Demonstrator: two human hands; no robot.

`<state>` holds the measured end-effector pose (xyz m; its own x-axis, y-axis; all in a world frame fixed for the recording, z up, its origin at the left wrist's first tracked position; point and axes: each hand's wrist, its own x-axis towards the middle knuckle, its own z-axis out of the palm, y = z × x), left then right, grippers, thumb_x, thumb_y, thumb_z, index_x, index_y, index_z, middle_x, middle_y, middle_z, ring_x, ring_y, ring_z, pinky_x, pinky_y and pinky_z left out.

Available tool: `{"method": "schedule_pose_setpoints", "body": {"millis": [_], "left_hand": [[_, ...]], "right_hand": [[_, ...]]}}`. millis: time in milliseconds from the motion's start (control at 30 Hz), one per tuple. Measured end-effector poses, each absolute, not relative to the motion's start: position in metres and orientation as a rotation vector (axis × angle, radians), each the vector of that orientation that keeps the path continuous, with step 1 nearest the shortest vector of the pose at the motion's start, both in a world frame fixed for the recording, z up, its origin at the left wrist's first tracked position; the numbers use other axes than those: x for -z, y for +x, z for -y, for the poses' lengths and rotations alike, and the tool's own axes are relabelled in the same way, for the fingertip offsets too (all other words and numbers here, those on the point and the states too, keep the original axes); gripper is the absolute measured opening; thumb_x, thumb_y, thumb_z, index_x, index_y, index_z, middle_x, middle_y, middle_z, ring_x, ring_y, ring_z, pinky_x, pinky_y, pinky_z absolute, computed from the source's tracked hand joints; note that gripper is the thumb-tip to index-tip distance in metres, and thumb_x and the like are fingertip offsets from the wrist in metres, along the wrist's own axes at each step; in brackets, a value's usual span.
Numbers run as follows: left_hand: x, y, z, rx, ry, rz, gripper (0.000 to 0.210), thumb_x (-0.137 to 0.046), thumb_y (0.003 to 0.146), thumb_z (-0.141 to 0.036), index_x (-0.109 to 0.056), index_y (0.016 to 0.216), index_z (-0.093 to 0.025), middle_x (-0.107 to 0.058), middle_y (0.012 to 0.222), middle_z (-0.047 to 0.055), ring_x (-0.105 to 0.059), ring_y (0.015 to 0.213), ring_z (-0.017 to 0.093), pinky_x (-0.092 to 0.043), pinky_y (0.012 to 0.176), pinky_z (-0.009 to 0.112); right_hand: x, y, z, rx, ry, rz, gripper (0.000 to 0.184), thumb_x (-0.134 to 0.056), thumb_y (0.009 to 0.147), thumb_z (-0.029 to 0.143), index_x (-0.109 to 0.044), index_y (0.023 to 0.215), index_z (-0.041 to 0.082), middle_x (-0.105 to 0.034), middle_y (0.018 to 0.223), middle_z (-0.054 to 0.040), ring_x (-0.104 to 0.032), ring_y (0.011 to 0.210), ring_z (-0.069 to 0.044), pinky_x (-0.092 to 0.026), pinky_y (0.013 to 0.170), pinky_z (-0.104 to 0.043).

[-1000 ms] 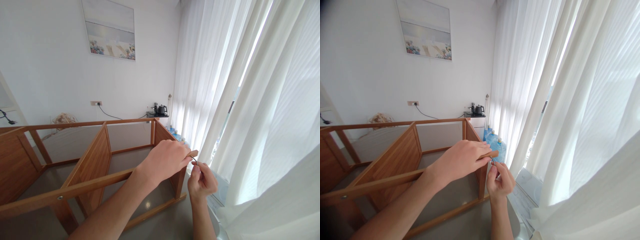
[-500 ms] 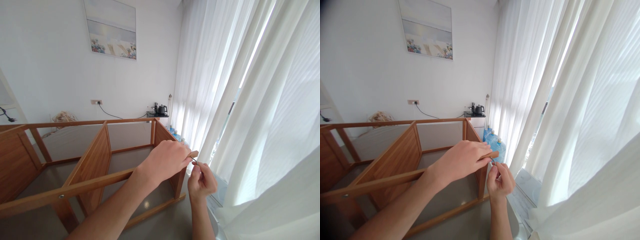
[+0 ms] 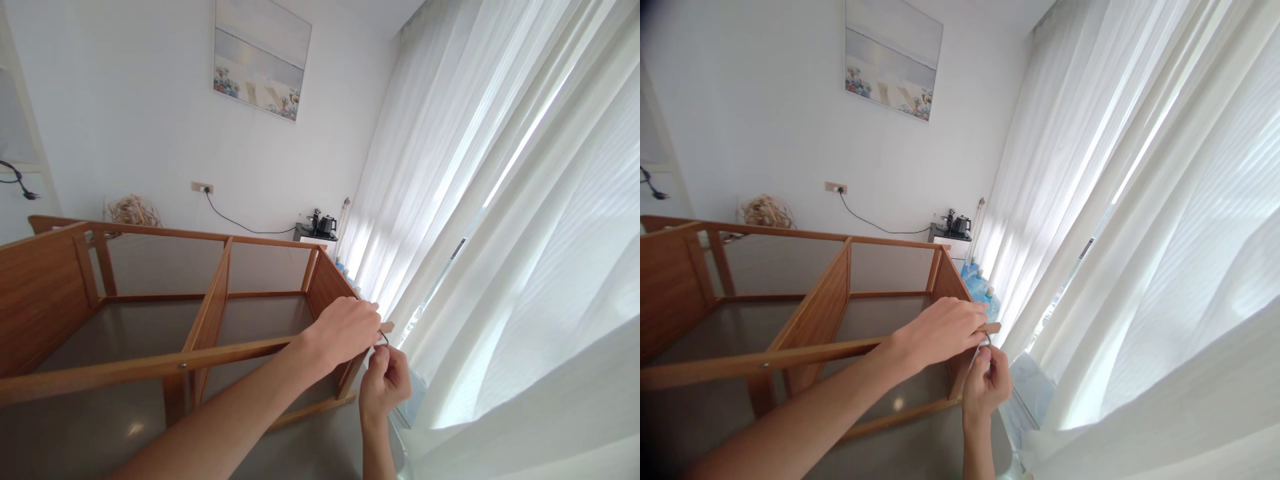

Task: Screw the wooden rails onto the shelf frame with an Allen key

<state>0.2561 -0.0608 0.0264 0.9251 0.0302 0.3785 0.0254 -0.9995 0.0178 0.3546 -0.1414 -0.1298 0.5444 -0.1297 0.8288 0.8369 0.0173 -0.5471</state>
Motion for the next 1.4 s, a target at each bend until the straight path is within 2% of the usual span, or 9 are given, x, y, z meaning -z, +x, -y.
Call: {"method": "schedule_pose_setpoints", "body": {"millis": [200,333,467,700,967,1133,1400], "left_hand": [[-0.033,0.251,0.063,-0.565,3.045,-0.156,0.026,-0.051,0.093,-0.032,-0.071,0.086,-0.016,-0.072,0.089,0.01,-0.071,0.085,0.025,-0.052,0.068,0.031],[-0.027,0.252,0.063,-0.632,3.058,-0.145,0.031,-0.048,0.095,-0.033,-0.071,0.089,-0.014,-0.072,0.092,0.012,-0.071,0.085,0.027,-0.052,0.067,0.032],[-0.021,0.252,0.064,-0.663,3.046,-0.093,0.03,-0.048,0.095,-0.027,-0.072,0.092,-0.01,-0.071,0.093,0.017,-0.07,0.088,0.029,-0.052,0.069,0.035],[-0.018,0.25,0.066,-0.686,3.044,-0.028,0.017,-0.057,0.087,-0.015,-0.073,0.087,-0.01,-0.072,0.092,0.016,-0.07,0.088,0.029,-0.052,0.069,0.034],[-0.023,0.255,0.059,-0.632,3.028,-0.135,0.026,-0.055,0.091,-0.029,-0.073,0.09,-0.011,-0.073,0.09,0.015,-0.07,0.087,0.029,-0.052,0.068,0.033],[-0.031,0.259,0.054,-0.602,3.068,-0.107,0.03,-0.058,0.09,-0.037,-0.073,0.093,-0.011,-0.073,0.091,0.015,-0.069,0.091,0.03,-0.052,0.072,0.035],[-0.031,0.259,0.049,-0.625,3.093,-0.074,0.034,-0.058,0.089,-0.043,-0.074,0.089,-0.014,-0.072,0.085,0.014,-0.07,0.086,0.028,-0.051,0.072,0.035]], "right_hand": [[0.105,0.325,0.154,0.333,-1.369,0.67,0.033,-0.051,0.095,0.046,-0.053,0.075,0.02,-0.048,0.054,0.0074,-0.045,0.047,-0.01,-0.038,0.049,-0.022],[0.089,0.317,0.164,0.106,-1.318,0.676,0.036,-0.051,0.094,0.05,-0.05,0.075,0.02,-0.051,0.055,0.0074,-0.046,0.044,-0.009,-0.038,0.046,-0.022],[0.077,0.317,0.178,-0.064,-1.371,0.696,0.037,-0.053,0.091,0.054,-0.055,0.08,0.018,-0.058,0.066,0.0047,-0.049,0.042,-0.007,-0.037,0.044,-0.022],[0.064,0.317,0.193,-0.096,-1.529,0.758,0.039,-0.056,0.089,0.057,-0.059,0.087,0.018,-0.066,0.075,0.0013,-0.057,0.045,-0.009,-0.043,0.046,-0.022],[0.061,0.315,0.194,-0.118,-1.626,0.786,0.044,-0.054,0.089,0.061,-0.06,0.094,0.018,-0.073,0.091,-0.0069,-0.069,0.059,-0.016,-0.051,0.052,-0.026],[0.058,0.322,0.205,-0.051,-1.721,0.83,0.042,-0.05,0.092,0.059,-0.06,0.093,0.019,-0.073,0.09,-0.0074,-0.072,0.067,-0.019,-0.055,0.056,-0.028],[0.057,0.354,0.229,0.18,-1.992,1.014,0.035,-0.044,0.097,0.052,-0.062,0.107,0.024,-0.073,0.098,-0.0042,-0.072,0.081,-0.018,-0.057,0.065,-0.028]]}}
